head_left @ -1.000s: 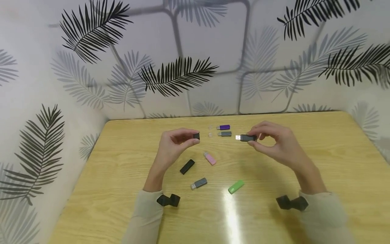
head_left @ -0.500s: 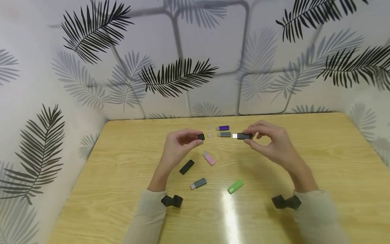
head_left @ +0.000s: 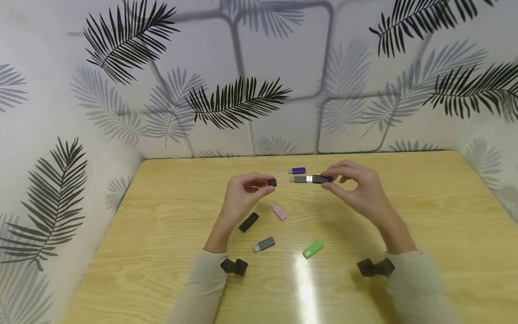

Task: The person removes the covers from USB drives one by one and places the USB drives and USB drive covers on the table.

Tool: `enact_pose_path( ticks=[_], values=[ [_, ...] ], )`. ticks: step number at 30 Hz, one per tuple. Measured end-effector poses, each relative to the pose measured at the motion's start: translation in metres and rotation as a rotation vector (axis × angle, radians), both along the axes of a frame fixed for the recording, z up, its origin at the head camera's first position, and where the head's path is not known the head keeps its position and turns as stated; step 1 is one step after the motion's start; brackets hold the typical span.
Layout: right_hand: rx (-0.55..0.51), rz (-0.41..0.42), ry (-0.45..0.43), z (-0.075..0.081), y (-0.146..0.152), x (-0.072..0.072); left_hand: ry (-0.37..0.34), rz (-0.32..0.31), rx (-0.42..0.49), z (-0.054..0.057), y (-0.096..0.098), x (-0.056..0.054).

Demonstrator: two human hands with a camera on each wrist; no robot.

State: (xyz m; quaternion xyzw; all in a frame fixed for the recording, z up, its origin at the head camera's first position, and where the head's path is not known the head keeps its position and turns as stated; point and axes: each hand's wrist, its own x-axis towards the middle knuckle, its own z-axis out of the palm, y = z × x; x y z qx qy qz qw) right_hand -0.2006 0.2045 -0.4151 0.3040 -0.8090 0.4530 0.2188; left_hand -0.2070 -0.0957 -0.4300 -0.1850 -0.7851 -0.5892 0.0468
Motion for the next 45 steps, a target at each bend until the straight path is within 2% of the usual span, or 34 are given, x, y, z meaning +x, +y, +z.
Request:
enact_pose_path(
  ticks=[8,16,24,30,38,45],
  values=[
    [-0.006,-0.01,-0.051,-0.011,-0.006,0.003,-0.043,-0.028,0.013,-0.008,0.001,0.002],
    [0.008,-0.006,-0.064,-0.013,-0.011,-0.005,-0.052,0.046,-0.029,-0.009,0.0,-0.002],
    [0.009,-0.014,-0.113,-0.021,-0.015,-0.018,-0.053,0.058,-0.058,-0.013,-0.001,-0.01],
    [0.009,-0.017,-0.179,-0.029,-0.021,-0.026,-0.072,0.056,-0.088,-0.018,0.002,-0.015],
    [0.013,-0.046,-0.273,-0.039,-0.025,-0.033,-0.122,0.075,-0.175,-0.021,0.009,-0.023],
    [0.011,-0.071,-0.388,-0.052,-0.028,-0.042,-0.142,0.063,-0.243,-0.02,0.015,-0.03]
  ],
)
